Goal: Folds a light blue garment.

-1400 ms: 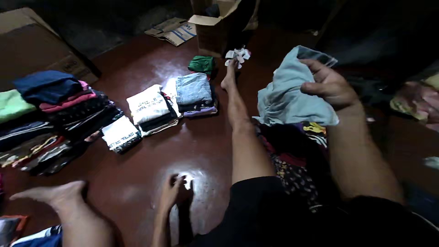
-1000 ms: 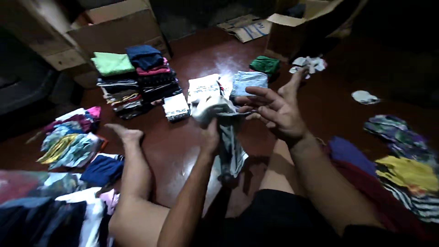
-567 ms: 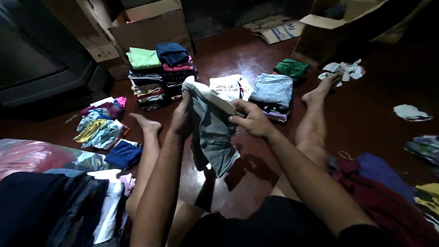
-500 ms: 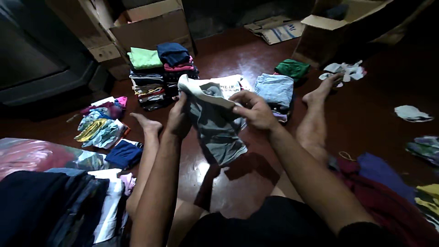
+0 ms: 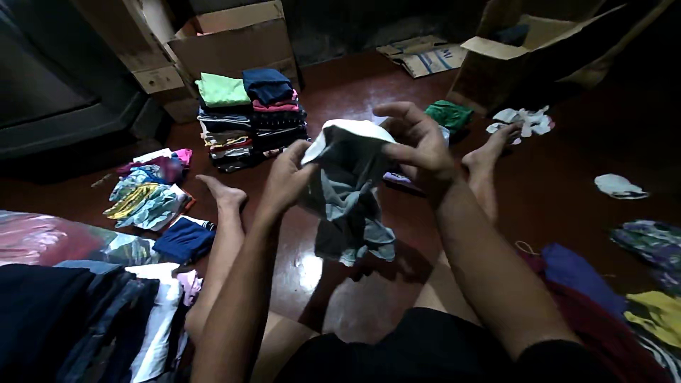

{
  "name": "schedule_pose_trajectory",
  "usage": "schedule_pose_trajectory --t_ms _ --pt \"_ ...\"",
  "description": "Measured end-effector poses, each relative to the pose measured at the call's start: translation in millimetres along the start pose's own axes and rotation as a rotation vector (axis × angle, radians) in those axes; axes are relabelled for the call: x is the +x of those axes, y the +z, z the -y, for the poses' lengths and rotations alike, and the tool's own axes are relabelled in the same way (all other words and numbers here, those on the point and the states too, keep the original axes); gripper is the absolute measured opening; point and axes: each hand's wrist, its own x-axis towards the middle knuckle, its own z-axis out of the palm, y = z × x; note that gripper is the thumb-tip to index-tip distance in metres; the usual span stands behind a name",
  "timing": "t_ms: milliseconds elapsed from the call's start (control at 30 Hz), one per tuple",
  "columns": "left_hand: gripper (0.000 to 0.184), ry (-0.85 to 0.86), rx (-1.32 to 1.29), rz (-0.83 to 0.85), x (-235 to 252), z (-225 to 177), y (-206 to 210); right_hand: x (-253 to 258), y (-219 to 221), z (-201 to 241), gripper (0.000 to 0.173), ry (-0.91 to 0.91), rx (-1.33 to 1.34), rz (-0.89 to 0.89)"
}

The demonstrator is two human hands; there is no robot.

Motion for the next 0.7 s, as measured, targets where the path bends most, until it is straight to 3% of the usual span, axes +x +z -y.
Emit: schedule_pose_trajectory --t_ms 67,167,233,300,367,433,500,567,633,700 --pt "0.023 0.045 -0.046 -0.005 1.7 -14.7 -11.9 -0.2 -7.6 -7.0 0.055 -0.029 0.252 0.064" --pt "0.019 0.180 0.034 0.064 10.7 -43.2 -18.2 -5.5 5.5 -44.2 0.080 -0.046 0.075 0.101" --pt "0.020 0.256 0.283 0.089 20.6 -56.6 -27.0 -11.2 18.4 -60.9 0.052 -0.003 -0.015 0.086" --pt "0.022 0.247 0.417 0.058 24.6 -59.2 -42.7 -4.6 31.5 -33.1 0.024 0.088 -0.232 0.084" --pt "0.027 0.132 0.265 0.074 18.4 -52.2 -62.8 14.3 28.2 -20.0 0.016 0.062 -0.284 0.090" --pt "0.053 -0.002 -0.061 0.198 1.1 -29.0 -74.6 31.4 19.7 -13.6 0.014 0.000 -0.280 0.003" --pt "0.077 -0.119 -0.217 0.318 -29.1 5.0 -62.8 41.9 15.8 -0.3 0.014 0.001 -0.337 -0.055" --pt "0.059 -0.246 -0.188 0.473 -53.6 33.5 -37.8 48.4 19.7 13.3 0.016 0.043 -0.432 -0.040" --pt "0.037 -0.267 0.007 0.584 -61.0 50.7 -24.9 49.3 22.4 22.2 0.019 0.095 -0.567 0.072" --pt "0.026 -0.225 0.259 0.523 -58.7 47.4 -33.9 51.6 14.4 30.2 0.019 0.103 -0.710 0.145"
